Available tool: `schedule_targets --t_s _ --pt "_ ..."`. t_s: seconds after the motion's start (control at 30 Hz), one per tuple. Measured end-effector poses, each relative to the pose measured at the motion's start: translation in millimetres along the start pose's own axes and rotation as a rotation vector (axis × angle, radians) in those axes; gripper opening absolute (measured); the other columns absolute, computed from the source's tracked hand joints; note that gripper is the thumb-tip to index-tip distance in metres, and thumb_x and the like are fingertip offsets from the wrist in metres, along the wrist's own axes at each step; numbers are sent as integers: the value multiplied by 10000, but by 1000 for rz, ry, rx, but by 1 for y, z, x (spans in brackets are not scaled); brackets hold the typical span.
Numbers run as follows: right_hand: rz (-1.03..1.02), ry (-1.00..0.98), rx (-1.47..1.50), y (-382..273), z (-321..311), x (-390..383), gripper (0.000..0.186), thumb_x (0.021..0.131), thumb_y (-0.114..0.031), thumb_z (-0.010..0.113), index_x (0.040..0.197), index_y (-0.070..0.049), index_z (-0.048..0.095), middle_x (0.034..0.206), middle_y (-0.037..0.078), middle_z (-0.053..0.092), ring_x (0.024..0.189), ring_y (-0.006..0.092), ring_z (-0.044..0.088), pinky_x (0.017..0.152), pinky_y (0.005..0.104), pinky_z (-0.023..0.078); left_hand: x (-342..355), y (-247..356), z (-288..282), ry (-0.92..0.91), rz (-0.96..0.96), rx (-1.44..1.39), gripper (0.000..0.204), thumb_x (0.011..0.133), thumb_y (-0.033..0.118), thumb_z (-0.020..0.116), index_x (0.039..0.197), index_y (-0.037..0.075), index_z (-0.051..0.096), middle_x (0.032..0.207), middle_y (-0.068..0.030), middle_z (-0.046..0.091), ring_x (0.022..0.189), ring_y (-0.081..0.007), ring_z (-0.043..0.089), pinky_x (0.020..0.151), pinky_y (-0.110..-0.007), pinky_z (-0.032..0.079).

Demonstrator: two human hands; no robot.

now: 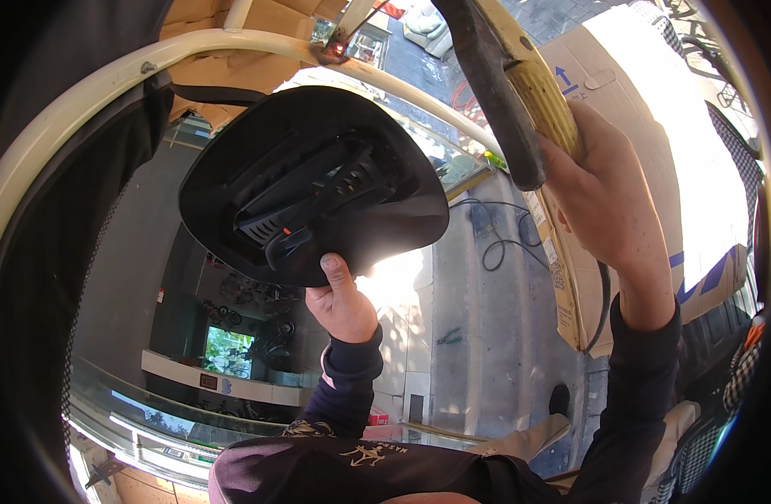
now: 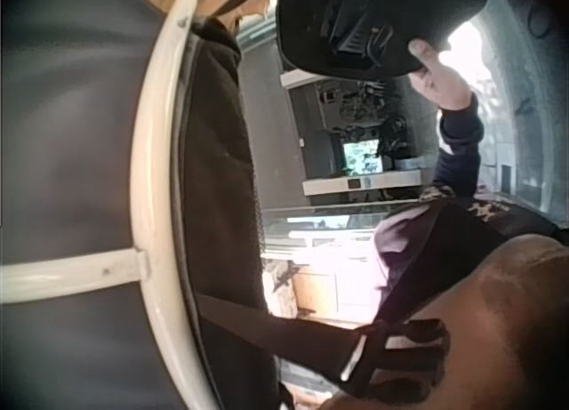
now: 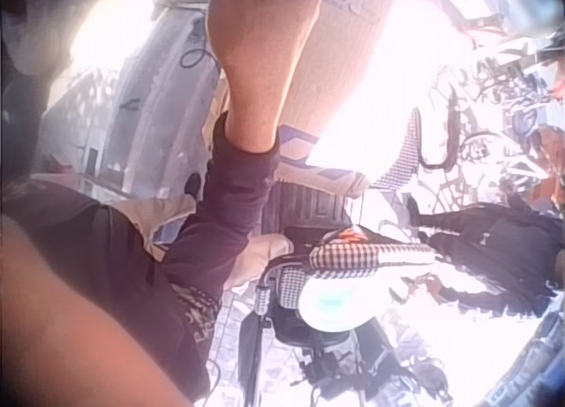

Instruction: The person holds a black welding helmet in one hand and a welding torch in the other, then repeatedly activates the torch to produce sparks and bright flashes while keeping the helmet in front of the camera. The person adjusts the helmet angle several times during the process.

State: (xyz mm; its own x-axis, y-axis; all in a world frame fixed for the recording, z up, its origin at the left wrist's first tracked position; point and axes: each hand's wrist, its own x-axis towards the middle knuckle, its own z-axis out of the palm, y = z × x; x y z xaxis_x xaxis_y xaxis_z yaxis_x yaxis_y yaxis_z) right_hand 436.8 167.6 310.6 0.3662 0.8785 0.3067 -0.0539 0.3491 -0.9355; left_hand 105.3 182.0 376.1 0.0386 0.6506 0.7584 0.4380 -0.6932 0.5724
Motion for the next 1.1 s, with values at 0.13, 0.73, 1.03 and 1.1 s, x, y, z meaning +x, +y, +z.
schedule_targets --t_s 0.13,0.73,1.03,1.1 --pt "-22 0 12 2 0 0 472 1130 -376 723 1290 68 712 850 158 738 698 197 716 702 360 594 0 0 -1 -1 9 6 563 1135 472 735 1335 -54 707 1054 -90 794 813 -140 694 712 -282 539" --pt "-29 11 10 3 2 1 484 1124 -376 725 1292 77 710 852 164 737 715 208 717 725 370 588 1 -8 -9 -26 29 17 437 1159 420 705 1331 19 712 1122 -83 819 841 -178 767 652 -301 590" --pt "-29 10 38 5 4 2 485 1122 -366 733 1298 85 704 854 162 741 702 199 721 708 346 600 0 -2 -3 -1 -14 12 569 1132 465 746 1321 -71 726 1101 -98 812 879 -143 724 772 -280 567" --pt "-24 -1 44 4 4 3 480 1124 -358 732 1305 86 702 872 170 744 718 201 726 721 352 604 0 -1 -5 -2 -11 12 562 1132 461 747 1316 -70 731 1116 -102 812 906 -145 731 791 -282 574"
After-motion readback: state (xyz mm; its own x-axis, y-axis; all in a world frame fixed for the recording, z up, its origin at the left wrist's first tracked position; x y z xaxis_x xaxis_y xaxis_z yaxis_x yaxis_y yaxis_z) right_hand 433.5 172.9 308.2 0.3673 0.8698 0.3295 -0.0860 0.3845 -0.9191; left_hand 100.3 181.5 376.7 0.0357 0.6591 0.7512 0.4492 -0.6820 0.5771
